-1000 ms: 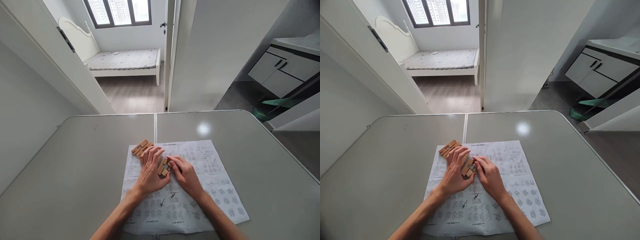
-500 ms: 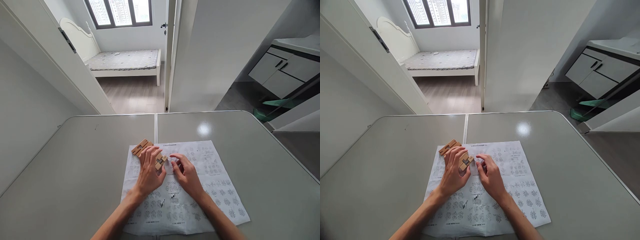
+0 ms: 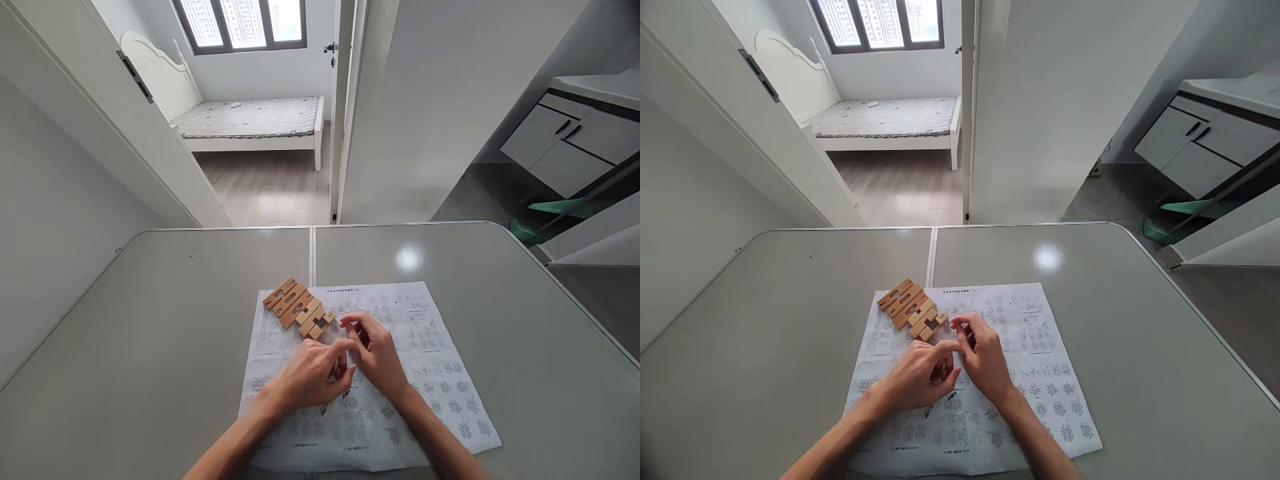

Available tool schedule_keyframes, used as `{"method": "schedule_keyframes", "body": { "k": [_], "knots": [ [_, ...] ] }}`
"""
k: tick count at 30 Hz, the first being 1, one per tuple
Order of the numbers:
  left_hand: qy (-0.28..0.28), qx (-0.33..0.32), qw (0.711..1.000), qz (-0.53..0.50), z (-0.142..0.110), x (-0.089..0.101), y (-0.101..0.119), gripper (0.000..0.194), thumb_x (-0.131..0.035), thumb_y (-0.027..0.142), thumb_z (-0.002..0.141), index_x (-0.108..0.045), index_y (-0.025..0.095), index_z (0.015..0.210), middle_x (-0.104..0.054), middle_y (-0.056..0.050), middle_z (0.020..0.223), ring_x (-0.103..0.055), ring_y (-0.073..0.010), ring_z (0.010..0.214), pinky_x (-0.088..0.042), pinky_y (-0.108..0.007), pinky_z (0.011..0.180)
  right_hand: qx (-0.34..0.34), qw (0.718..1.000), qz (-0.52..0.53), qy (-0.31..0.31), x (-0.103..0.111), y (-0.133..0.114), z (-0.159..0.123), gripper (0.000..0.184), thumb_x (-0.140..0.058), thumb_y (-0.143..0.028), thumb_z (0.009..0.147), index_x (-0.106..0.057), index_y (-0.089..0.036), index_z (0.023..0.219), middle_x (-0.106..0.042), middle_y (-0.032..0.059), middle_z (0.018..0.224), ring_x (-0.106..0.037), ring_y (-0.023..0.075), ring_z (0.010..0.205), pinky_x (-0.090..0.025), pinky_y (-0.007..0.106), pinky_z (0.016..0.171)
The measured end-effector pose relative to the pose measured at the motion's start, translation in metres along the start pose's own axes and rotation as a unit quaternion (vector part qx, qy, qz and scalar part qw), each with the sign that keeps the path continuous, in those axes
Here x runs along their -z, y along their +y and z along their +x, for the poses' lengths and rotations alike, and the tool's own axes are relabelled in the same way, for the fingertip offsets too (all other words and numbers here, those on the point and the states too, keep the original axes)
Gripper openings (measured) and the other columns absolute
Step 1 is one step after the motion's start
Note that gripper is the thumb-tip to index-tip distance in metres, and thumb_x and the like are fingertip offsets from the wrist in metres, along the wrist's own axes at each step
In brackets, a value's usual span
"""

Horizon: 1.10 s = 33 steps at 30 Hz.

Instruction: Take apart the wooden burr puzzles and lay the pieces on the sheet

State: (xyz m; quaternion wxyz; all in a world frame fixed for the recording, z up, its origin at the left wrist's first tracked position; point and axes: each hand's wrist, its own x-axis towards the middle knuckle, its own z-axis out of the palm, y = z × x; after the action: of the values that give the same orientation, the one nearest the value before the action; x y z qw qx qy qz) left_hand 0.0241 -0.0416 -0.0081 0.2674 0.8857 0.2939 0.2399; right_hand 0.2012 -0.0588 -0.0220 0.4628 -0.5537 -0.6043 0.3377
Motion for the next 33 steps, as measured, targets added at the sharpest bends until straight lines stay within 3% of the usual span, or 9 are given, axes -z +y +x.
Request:
{"method": "schedule_keyframes", "body": {
  "k": [9,14,25,33],
  "knots": [
    [-0.005,0.062,0.998,-0.031,0.002,-0.015,0.007,0.024,-0.056,0.013,0.086,-0.046,0.024,0.105,-0.058,0.01,0.061,-0.056,-0.0124,0.048,-0.033,-0.024,0.05,-0.004,1.0,0.002,-0.016,0.001,0.001,0.0,0.019,-0.052,-0.032,0.106,-0.069,-0.023,0.102,-0.074,0.0033,0.093,-0.067,0.0177,0.072,-0.051,0.028,0.065],
    [-0.019,0.088,0.995,-0.049,0.003,-0.013,0.009,0.022,-0.055,0.013,0.086,-0.044,0.025,0.102,-0.056,0.01,0.062,-0.054,-0.0123,0.049,-0.032,-0.024,0.05,-0.003,1.0,0.002,-0.023,0.001,0.001,0.0,0.021,-0.052,-0.035,0.106,-0.069,-0.023,0.102,-0.074,0.0041,0.092,-0.066,0.0185,0.07,-0.052,0.029,0.064],
    [-0.01,0.081,0.994,-0.067,0.003,-0.011,0.006,0.021,-0.054,0.014,0.089,-0.048,0.024,0.106,-0.057,0.009,0.064,-0.052,-0.0116,0.049,-0.031,-0.024,0.051,-0.014,0.999,0.007,-0.034,0.002,0.0,-0.001,0.017,-0.053,-0.03,0.103,-0.068,-0.023,0.102,-0.074,0.0046,0.092,-0.066,0.0194,0.072,-0.052,0.029,0.064],
    [-0.015,0.096,0.993,-0.07,0.003,-0.01,0.006,0.022,-0.055,0.012,0.088,-0.05,0.024,0.105,-0.056,0.01,0.062,-0.051,-0.0105,0.047,-0.034,-0.022,0.05,0.023,0.998,-0.018,-0.052,0.006,0.005,0.002,0.014,-0.054,-0.021,0.1,-0.068,-0.023,0.102,-0.074,0.0042,0.093,-0.068,0.0198,0.077,-0.053,0.029,0.068]
  ]
}}
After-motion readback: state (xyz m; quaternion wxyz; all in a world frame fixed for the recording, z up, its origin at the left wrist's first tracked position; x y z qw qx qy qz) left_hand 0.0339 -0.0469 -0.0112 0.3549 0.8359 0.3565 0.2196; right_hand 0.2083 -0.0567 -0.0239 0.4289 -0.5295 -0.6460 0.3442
